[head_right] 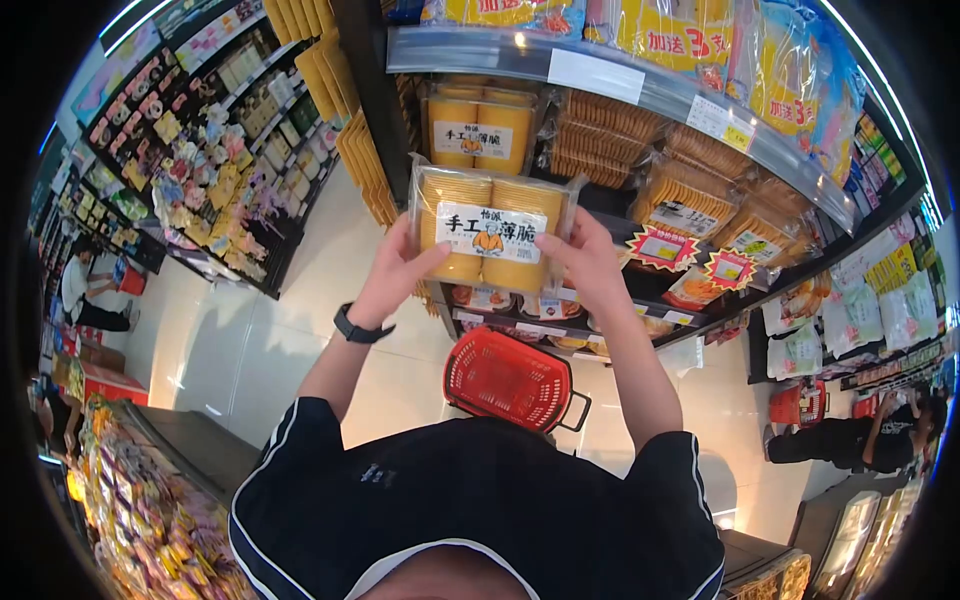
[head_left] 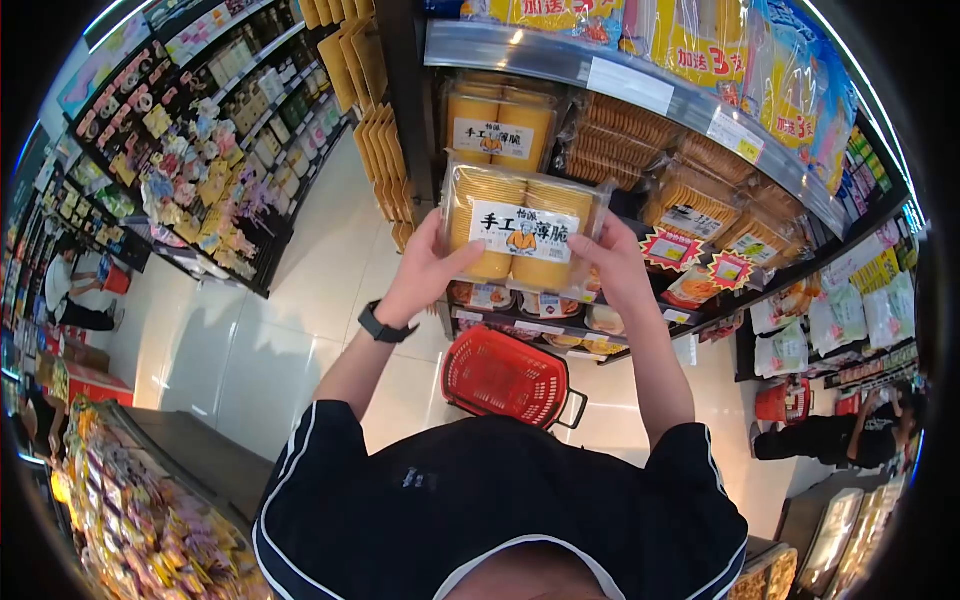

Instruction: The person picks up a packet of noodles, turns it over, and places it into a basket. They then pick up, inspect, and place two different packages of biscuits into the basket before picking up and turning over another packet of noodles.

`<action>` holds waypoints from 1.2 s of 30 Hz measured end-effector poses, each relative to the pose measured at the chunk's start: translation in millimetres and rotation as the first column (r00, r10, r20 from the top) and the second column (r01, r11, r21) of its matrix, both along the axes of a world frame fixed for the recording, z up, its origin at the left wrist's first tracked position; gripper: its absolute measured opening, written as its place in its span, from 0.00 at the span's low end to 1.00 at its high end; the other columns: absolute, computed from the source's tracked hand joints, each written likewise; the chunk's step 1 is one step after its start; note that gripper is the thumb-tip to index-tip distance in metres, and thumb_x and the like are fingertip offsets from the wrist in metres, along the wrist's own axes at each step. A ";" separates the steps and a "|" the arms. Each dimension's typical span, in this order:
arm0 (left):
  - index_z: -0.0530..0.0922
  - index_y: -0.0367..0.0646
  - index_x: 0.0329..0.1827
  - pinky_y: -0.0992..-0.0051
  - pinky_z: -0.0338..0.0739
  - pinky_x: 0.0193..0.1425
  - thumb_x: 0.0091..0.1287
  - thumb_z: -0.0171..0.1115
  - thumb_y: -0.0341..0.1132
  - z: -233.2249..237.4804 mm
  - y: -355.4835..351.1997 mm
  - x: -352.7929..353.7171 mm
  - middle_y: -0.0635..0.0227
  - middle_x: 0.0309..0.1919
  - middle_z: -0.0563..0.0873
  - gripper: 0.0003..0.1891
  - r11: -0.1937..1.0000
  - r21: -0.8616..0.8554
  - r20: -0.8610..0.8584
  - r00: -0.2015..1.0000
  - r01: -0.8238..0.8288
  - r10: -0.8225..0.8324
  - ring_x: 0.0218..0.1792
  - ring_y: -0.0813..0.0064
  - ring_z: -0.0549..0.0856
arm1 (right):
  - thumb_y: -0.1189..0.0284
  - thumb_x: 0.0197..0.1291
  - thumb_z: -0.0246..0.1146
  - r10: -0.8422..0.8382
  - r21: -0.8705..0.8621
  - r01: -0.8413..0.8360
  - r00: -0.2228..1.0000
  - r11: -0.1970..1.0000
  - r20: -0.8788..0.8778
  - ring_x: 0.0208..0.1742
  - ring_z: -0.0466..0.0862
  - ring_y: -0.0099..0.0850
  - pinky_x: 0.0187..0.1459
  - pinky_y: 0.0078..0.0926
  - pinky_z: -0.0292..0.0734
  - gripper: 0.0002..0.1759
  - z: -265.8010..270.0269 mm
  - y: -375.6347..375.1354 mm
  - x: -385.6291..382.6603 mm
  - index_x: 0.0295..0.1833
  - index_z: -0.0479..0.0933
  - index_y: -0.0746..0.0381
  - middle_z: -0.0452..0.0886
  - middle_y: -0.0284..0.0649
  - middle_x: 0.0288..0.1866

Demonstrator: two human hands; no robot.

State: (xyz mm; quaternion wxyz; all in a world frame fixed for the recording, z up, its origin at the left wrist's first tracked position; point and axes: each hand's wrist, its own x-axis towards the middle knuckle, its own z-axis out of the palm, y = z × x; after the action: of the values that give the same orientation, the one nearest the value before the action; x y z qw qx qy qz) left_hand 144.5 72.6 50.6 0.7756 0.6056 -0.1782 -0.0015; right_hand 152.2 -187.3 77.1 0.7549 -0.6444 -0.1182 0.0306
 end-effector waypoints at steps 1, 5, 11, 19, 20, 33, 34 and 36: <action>0.64 0.34 0.65 0.74 0.74 0.62 0.68 0.61 0.27 5.0 0.8 11.6 0.61 0.57 0.79 0.24 1.000 0.022 0.017 1.000 0.006 -0.006 0.56 0.76 0.78 | 0.83 0.58 0.63 -0.019 -0.024 0.021 0.999 0.999 0.050 0.54 0.79 0.26 0.57 0.25 0.73 0.23 3.7 1.7 9.7 0.61 0.71 0.68 0.81 0.39 0.53; 0.66 0.31 0.62 0.74 0.76 0.56 0.69 0.60 0.30 7.6 -3.1 58.2 0.59 0.52 0.82 0.22 0.980 0.153 0.173 0.979 -0.131 0.104 0.51 0.76 0.81 | 0.84 0.58 0.60 -0.047 -0.105 0.067 0.983 0.992 0.176 0.54 0.79 0.26 0.59 0.25 0.71 0.22 13.9 1.2 52.8 0.59 0.71 0.67 0.81 0.38 0.53; 0.71 0.31 0.56 0.69 0.76 0.54 0.66 0.61 0.32 15.8 -21.0 112.6 0.52 0.46 0.84 0.19 0.915 0.198 0.347 0.898 -0.351 0.270 0.48 0.63 0.84 | 0.85 0.57 0.61 -0.144 -0.168 0.206 0.937 0.964 0.319 0.55 0.79 0.28 0.59 0.26 0.71 0.23 33.0 -0.8 89.4 0.60 0.70 0.68 0.80 0.40 0.54; 0.71 0.30 0.56 0.69 0.75 0.54 0.64 0.61 0.30 6.6 -18.2 162.7 0.49 0.46 0.83 0.19 0.908 0.205 0.376 0.886 -0.364 0.270 0.49 0.61 0.83 | 0.85 0.56 0.62 -0.234 -0.119 0.301 0.891 0.946 0.390 0.55 0.79 0.29 0.57 0.25 0.71 0.22 2.5 6.6 129.2 0.58 0.70 0.69 0.80 0.41 0.53; 0.70 0.30 0.57 0.69 0.75 0.54 0.64 0.61 0.29 5.5 -18.3 162.4 0.49 0.47 0.83 0.20 0.910 0.198 0.371 0.887 -0.364 0.275 0.49 0.61 0.83 | 0.85 0.56 0.62 -0.236 -0.127 0.309 0.886 0.943 0.400 0.54 0.79 0.29 0.57 0.25 0.72 0.22 -1.4 7.6 131.7 0.58 0.70 0.69 0.80 0.41 0.52; 0.66 0.32 0.60 0.61 0.75 0.54 0.63 0.59 0.27 -20.2 -17.0 147.6 0.42 0.47 0.82 0.23 0.737 0.363 0.397 0.811 -0.569 0.430 0.52 0.45 0.81 | 0.78 0.49 0.69 -0.328 -0.263 0.621 0.672 0.738 0.664 0.39 0.80 0.34 0.48 0.28 0.74 0.25 -35.8 20.8 131.6 0.55 0.75 0.65 0.79 0.45 0.40; 0.65 0.33 0.61 0.60 0.75 0.54 0.63 0.59 0.27 -18.5 -17.5 143.6 0.41 0.47 0.82 0.23 0.702 0.412 0.379 0.809 -0.582 0.449 0.52 0.45 0.81 | 0.78 0.49 0.70 -0.327 -0.274 0.677 0.620 0.683 0.714 0.40 0.81 0.35 0.48 0.29 0.74 0.25 -40.6 21.1 133.2 0.56 0.75 0.65 0.79 0.45 0.41; 0.63 0.34 0.63 0.58 0.75 0.55 0.63 0.57 0.26 -8.4 -21.5 132.1 0.40 0.47 0.82 0.24 0.690 0.424 0.341 0.809 -0.586 0.478 0.52 0.43 0.80 | 0.77 0.49 0.70 -0.327 -0.291 0.721 0.585 0.629 0.742 0.40 0.81 0.37 0.47 0.30 0.75 0.26 -40.1 23.9 133.4 0.57 0.75 0.65 0.79 0.47 0.45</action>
State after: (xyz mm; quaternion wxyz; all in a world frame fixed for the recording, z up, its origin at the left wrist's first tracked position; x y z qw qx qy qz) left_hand 276.6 51.1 42.2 0.5306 0.8105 -0.0653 0.2394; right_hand 285.6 -163.5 37.0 0.4131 -0.8118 -0.1393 -0.3884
